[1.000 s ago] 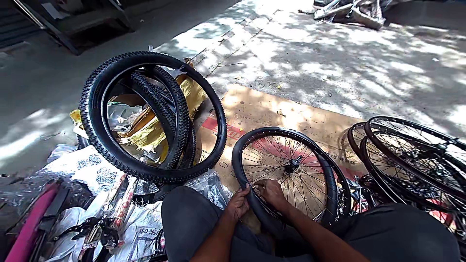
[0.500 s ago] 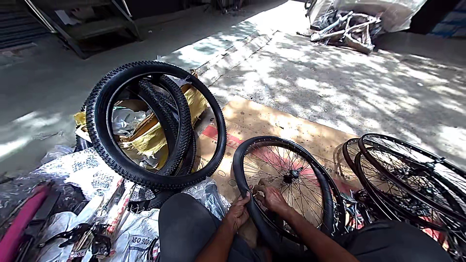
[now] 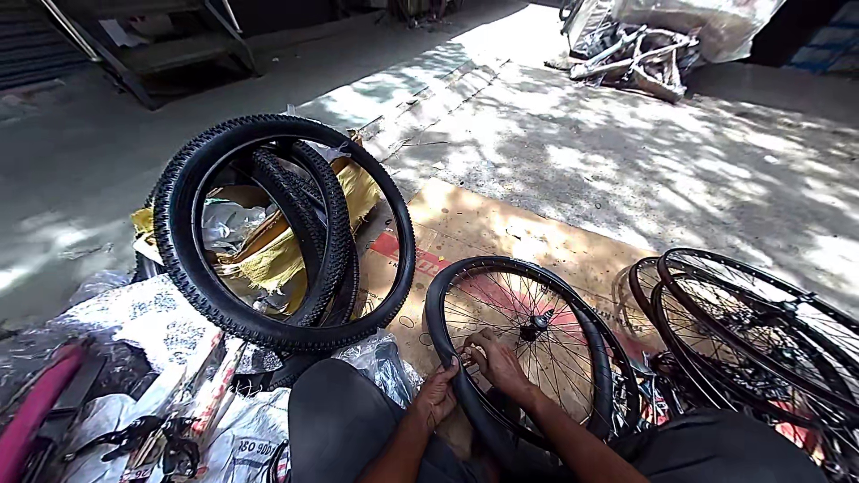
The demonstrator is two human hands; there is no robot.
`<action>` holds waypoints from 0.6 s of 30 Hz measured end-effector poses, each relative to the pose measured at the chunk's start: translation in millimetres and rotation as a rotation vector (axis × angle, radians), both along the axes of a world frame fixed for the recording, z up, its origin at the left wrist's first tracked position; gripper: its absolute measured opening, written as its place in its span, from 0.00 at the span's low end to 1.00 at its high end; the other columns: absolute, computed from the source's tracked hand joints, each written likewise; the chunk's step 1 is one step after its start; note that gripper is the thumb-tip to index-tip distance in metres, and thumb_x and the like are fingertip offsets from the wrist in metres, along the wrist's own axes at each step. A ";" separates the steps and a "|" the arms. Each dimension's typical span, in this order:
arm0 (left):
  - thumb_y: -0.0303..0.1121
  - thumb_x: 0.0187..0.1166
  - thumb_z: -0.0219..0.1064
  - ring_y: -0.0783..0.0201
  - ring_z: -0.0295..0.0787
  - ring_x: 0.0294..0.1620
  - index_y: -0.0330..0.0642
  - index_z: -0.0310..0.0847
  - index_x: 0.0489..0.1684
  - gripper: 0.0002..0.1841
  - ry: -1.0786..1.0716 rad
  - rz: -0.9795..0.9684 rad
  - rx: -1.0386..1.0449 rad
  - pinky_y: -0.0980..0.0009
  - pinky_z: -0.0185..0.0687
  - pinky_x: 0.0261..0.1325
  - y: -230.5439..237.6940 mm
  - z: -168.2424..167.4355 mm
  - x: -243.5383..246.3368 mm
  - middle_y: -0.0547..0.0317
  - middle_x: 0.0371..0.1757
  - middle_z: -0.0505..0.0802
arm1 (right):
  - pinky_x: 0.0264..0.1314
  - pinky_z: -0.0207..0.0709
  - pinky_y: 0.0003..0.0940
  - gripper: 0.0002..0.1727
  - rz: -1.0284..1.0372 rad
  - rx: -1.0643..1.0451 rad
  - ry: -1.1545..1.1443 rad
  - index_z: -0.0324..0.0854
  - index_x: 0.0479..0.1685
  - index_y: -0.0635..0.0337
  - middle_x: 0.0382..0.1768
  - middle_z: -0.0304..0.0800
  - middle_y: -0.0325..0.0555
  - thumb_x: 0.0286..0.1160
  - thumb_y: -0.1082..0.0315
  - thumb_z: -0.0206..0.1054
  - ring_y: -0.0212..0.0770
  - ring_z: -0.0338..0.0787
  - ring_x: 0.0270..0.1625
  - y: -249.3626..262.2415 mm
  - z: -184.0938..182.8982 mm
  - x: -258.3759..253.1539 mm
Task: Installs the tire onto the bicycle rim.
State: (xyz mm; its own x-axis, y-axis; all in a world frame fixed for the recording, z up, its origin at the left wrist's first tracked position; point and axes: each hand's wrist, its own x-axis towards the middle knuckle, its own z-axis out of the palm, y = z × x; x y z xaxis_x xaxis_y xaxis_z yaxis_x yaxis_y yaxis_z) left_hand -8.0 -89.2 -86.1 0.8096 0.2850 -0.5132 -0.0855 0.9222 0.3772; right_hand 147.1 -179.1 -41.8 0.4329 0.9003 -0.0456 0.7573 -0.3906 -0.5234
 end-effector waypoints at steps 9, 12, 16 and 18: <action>0.40 0.93 0.53 0.50 0.93 0.52 0.39 0.67 0.76 0.20 0.042 -0.003 -0.016 0.54 0.90 0.57 -5.9 3.3 -1.1 0.41 0.54 0.91 | 0.58 0.82 0.58 0.35 -0.310 -0.360 0.224 0.76 0.72 0.49 0.46 0.93 0.53 0.78 0.33 0.60 0.55 0.93 0.52 11.3 11.4 -18.3; 0.40 0.93 0.54 0.50 0.93 0.51 0.39 0.67 0.75 0.20 0.037 0.013 -0.009 0.54 0.91 0.55 -7.8 5.2 3.1 0.41 0.53 0.91 | 0.59 0.82 0.58 0.39 -0.323 -0.327 0.282 0.81 0.66 0.51 0.46 0.93 0.53 0.72 0.26 0.60 0.55 0.93 0.52 10.0 8.8 -8.6; 0.40 0.94 0.52 0.52 0.92 0.55 0.37 0.71 0.74 0.20 0.037 0.074 0.008 0.54 0.89 0.59 -1.8 4.1 6.4 0.42 0.57 0.91 | 0.58 0.81 0.60 0.27 -0.061 -0.232 0.355 0.71 0.80 0.46 0.42 0.91 0.53 0.87 0.48 0.53 0.55 0.92 0.46 2.1 8.0 -8.4; 0.40 0.94 0.51 0.52 0.91 0.55 0.37 0.71 0.74 0.20 0.024 0.074 0.003 0.54 0.89 0.59 -2.6 2.7 7.3 0.42 0.57 0.91 | 0.58 0.80 0.60 0.25 -0.062 -0.259 0.363 0.73 0.79 0.44 0.42 0.92 0.53 0.84 0.52 0.58 0.55 0.91 0.46 4.1 8.8 -5.2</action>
State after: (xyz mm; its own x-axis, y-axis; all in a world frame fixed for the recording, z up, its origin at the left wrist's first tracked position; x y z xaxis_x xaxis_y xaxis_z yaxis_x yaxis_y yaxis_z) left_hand -0.6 -91.7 -83.4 0.7738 0.3456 -0.5309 -0.1448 0.9123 0.3830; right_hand 141.9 -175.0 -33.0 0.4006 0.8120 -0.4245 0.5137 -0.5827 -0.6297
